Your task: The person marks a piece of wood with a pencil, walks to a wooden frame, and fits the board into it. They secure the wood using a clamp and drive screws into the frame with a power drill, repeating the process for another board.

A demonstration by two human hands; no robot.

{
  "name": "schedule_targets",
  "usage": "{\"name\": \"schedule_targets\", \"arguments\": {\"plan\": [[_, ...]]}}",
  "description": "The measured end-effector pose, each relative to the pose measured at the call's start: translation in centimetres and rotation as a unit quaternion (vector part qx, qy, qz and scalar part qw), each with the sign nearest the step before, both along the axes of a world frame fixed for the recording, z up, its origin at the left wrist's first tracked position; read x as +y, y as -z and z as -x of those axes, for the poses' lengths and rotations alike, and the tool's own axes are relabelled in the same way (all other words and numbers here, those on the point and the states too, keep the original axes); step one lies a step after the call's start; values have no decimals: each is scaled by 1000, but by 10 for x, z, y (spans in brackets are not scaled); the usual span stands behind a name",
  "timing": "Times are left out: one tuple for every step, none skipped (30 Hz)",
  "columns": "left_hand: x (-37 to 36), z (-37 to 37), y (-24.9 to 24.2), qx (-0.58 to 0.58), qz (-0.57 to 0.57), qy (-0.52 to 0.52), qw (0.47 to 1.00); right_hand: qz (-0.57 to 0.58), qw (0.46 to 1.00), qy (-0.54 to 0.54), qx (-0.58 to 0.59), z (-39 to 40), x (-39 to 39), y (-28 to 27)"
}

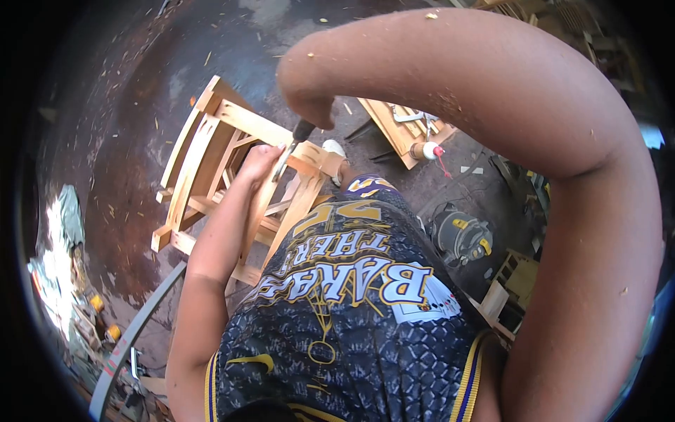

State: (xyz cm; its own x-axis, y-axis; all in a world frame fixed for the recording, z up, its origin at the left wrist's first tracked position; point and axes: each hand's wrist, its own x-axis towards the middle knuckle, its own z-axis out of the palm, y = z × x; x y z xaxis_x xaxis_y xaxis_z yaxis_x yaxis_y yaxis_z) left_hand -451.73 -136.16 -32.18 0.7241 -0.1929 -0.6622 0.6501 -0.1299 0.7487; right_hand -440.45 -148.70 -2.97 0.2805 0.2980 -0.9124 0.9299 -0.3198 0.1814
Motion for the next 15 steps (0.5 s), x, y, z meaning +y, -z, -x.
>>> {"name": "schedule_targets", "arguments": {"plan": [[1,0,3,23,33,-10,999,2,1000,10,-3,-2,-2,-2],[2,0,5,46,65,-20,997,-15,1000,22,-6,-4,-5,-6],[0,1,1,47,104,-55,992,-34,999,33,-8,-6,-9,-10],[0,1,3,46,102,-48,993,-36,998,40,-10,-8,-14,-14],[1,1,8,32,83,-34,995,-44,996,79,-12,-11,-18,-18],[1,0,5,19,62,-21,998,-54,992,117,-11,-12,-21,-24],[2,0,3,29,65,-14,997,-59,991,120,-12,-12,-26,-30],[13,-6,16,38,62,-13,997,-70,984,164,-24,-24,-19,-22],[14,-7,17,30,55,-16,998,-87,975,203,-40,-24,-24,-25],[18,-6,20,23,45,-21,999,-99,975,197,-34,-26,-32,-23],[21,-4,32,18,72,-29,997,-169,962,213,-24,-29,-45,-20],[26,-4,30,32,63,0,997,-238,944,228,-13,-32,-57,-18],[30,-6,42,17,40,-2,999,-297,922,251,8,-34,-68,-13],[34,-4,57,2,18,-3,1000,-352,895,272,30,-35,-78,-6],[36,-1,59,2,25,-34,999,-390,865,309,60,-32,-84,-1]]}}
